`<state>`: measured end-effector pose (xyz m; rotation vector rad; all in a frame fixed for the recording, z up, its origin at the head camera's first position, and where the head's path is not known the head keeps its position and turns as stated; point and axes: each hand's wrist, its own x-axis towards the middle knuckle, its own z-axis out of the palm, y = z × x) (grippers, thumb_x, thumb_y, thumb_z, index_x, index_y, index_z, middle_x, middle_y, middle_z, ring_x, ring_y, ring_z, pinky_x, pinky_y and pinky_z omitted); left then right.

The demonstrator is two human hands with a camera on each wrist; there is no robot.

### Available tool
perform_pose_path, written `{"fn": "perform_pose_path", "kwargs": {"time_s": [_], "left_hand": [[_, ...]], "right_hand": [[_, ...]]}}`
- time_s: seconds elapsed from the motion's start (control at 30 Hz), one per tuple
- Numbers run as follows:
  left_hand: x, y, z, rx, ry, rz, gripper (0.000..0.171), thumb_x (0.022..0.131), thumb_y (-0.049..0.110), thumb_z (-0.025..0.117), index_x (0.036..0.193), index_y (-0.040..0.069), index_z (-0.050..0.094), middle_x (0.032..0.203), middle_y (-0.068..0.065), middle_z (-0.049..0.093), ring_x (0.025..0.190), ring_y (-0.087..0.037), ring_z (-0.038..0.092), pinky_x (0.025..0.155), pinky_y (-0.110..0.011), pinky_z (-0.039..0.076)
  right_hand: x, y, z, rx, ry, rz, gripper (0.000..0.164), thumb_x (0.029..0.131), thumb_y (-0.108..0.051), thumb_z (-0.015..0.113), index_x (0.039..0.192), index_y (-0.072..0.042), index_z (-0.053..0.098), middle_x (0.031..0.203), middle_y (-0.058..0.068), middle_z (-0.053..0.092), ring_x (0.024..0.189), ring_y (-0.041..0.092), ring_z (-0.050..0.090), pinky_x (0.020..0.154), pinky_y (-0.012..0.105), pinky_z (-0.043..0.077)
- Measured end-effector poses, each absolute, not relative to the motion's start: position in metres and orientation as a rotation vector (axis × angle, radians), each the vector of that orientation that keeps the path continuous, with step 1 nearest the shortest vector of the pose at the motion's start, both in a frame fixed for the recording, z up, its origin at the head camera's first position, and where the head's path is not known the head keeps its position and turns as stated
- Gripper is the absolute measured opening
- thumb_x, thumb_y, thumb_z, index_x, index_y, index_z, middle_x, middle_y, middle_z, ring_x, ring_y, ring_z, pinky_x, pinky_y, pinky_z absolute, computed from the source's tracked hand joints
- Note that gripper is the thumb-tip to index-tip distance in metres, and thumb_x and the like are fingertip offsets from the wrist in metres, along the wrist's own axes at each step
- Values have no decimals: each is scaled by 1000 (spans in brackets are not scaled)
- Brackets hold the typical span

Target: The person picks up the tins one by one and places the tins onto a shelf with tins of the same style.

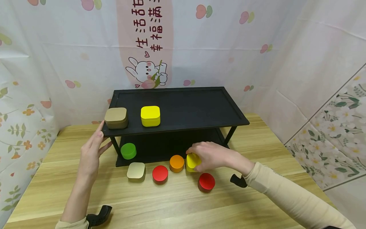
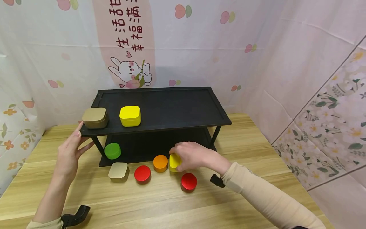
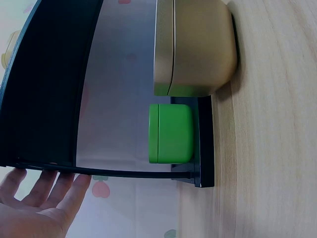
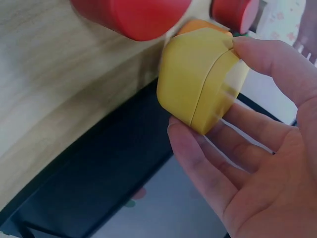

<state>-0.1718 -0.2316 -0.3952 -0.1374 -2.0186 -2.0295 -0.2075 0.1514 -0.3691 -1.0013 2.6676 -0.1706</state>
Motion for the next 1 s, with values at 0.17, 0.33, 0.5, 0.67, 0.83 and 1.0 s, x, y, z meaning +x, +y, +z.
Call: {"fn": "perform_pose_path", "kwargs": {"time_s": [0.17, 0.33, 0.5, 0.67, 0.83, 1.0], "left_hand": [[-172, -232, -396, -146, -2024, -2025, 51, 111, 38, 44, 158, 19, 42, 169, -1, 34, 126, 10, 56, 95, -9, 54], [-172, -232, -396, -147, -2024, -2027, 52, 111, 38, 44, 158, 18, 41, 169, -1, 34, 125, 10, 56, 95, -9, 54], [-172, -232, -396, -139, -2023, -2027, 52, 111, 38, 44, 158, 18, 41, 168, 0, 35, 125, 10, 56, 95, -8, 54], [-171, -232, -397, -136, -2016, -2031, 51, 111, 37, 44, 158, 18, 42, 168, 0, 36, 124, 9, 57, 95, -8, 54], [-172, -232, -397, -141, -2027, -2021, 51, 111, 38, 44, 158, 19, 42, 168, 0, 35, 125, 9, 56, 95, -8, 54], [-172, -233, -397, -144, -2036, -2019, 51, 111, 39, 44, 158, 20, 42, 169, 0, 34, 126, 9, 56, 95, -7, 54]], "right_hand": [[-207, 153, -362, -999, 2680, -220, 54, 80, -25, 80, 132, -13, 67, 123, 0, 71, 90, 12, 59, 81, 28, 52], [-206, 155, -355, -1009, 2693, -262, 53, 80, -24, 80, 130, -13, 66, 121, -1, 71, 87, 11, 58, 78, 25, 51], [-203, 156, -349, -1052, 2707, -283, 50, 80, -24, 80, 127, -14, 66, 117, -3, 71, 87, 10, 58, 77, 23, 52], [-200, 156, -340, -1098, 2729, -295, 48, 79, -24, 80, 124, -15, 68, 117, -3, 71, 88, 11, 59, 76, 21, 53], [-196, 156, -328, -1129, 2758, -324, 47, 78, -24, 79, 124, -17, 70, 115, -4, 70, 86, 10, 58, 71, 21, 51], [-191, 156, -320, -1157, 2790, -331, 49, 79, -27, 78, 126, -19, 69, 114, -7, 69, 88, 8, 57, 71, 20, 49]]}}
